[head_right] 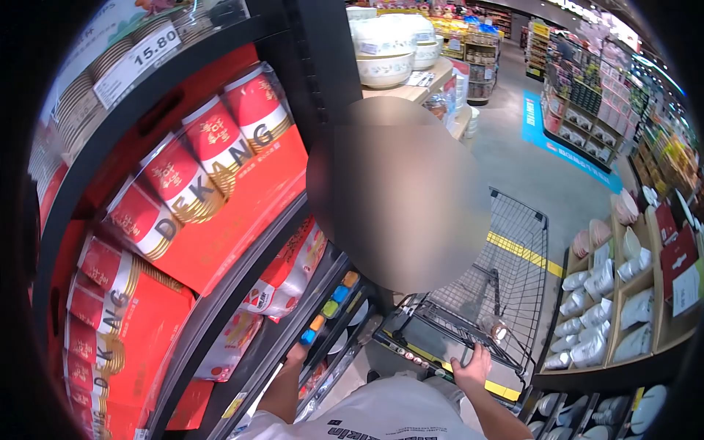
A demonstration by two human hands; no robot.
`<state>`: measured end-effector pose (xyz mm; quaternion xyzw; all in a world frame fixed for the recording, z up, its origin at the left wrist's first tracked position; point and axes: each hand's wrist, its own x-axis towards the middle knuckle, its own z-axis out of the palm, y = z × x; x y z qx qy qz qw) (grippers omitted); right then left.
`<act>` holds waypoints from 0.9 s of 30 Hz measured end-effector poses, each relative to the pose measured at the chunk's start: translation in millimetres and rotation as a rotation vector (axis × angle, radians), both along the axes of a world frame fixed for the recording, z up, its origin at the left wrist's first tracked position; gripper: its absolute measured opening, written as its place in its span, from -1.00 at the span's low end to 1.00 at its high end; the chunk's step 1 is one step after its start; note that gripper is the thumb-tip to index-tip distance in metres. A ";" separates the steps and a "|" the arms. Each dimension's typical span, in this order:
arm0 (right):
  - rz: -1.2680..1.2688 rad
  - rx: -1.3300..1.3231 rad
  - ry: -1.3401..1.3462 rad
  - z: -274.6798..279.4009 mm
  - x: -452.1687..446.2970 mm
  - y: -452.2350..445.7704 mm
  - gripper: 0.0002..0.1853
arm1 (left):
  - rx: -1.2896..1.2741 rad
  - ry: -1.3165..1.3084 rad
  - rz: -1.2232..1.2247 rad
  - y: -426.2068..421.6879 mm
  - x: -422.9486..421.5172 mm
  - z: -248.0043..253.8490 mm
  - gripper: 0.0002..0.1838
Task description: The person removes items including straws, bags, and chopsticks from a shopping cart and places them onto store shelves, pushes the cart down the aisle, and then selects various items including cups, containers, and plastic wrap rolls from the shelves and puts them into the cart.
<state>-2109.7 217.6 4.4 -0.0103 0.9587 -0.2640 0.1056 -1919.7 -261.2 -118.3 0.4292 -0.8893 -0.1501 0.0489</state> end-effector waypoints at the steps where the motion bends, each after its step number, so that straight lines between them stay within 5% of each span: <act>1: 0.007 -0.003 0.009 -0.6 -0.7 -0.6 -0.06 | -0.009 0.006 0.003 2.1 -0.2 2.0 -0.53; 21: 0.055 -0.004 0.095 -14.5 -2.3 4.9 -0.10 | 0.079 -0.119 0.037 62.1 -20.7 108.1 -0.24; 27: 0.060 -0.008 0.110 -18.0 -2.7 6.4 -0.12 | 0.036 -0.078 -0.091 70.6 -6.6 101.3 -0.23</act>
